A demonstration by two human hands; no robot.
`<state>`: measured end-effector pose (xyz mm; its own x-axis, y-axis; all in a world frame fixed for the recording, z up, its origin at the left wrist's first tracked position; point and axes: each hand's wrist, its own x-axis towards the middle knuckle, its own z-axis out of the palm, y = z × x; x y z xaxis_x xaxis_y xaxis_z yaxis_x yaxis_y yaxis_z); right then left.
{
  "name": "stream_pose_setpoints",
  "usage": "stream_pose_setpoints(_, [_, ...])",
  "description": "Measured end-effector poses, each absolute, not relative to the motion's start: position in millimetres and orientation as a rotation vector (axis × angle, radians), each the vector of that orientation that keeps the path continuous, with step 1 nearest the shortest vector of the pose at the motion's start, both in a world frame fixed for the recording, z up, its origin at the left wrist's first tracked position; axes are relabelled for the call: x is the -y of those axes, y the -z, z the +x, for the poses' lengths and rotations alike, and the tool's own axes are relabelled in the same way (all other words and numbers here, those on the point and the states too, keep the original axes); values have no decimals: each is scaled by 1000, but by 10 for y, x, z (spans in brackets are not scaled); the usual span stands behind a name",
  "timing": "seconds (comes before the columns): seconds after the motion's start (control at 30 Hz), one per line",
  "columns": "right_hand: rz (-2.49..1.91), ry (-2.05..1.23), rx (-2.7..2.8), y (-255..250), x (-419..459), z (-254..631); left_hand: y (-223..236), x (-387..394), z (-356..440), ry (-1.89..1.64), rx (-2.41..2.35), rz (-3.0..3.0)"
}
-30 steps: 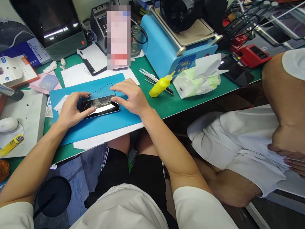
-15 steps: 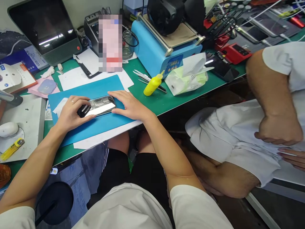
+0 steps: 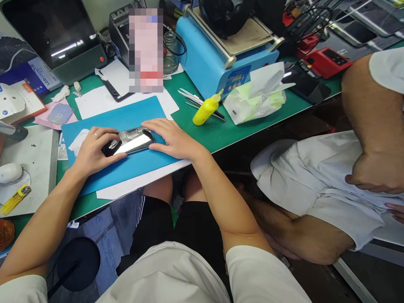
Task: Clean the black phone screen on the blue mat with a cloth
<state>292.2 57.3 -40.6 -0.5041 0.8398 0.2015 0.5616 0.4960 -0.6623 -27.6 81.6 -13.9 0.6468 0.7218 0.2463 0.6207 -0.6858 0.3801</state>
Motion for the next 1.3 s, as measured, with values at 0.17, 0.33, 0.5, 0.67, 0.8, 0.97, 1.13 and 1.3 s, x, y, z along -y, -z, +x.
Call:
stream_pose_setpoints(0.17, [-1149, -733, 2242, 388, -570, 2934, 146, -824, -284, -589, -1047, 2616])
stream_pose_setpoints(0.33, [-1158, -741, 2242, 388, -570, 2935, 134, -824, -281, -562, -1061, 2612])
stream_pose_setpoints(0.5, [-1151, -726, 2254, 389, -569, 2932, 125, -836, -270, -540, -1080, 2604])
stream_pose_setpoints(0.67, [-1163, -726, 2257, 381, -575, 2918, 128, -838, -278, -538, -1077, 2606])
stream_pose_setpoints(0.8, [-1154, -722, 2257, 391, -577, 2910, 117, -828, -286, -530, -1073, 2608])
stream_pose_setpoints(0.97, [-1165, -712, 2252, 403, -576, 2912, 118, -837, -283, -506, -1080, 2610])
stream_pose_setpoints(1.13, [-1163, -717, 2256, 402, -589, 2907, 115, -838, -290, -515, -1060, 2636])
stream_pose_setpoints(1.3, [-1165, -724, 2256, 406, -602, 2902, 95, -828, -304, -507, -1047, 2648])
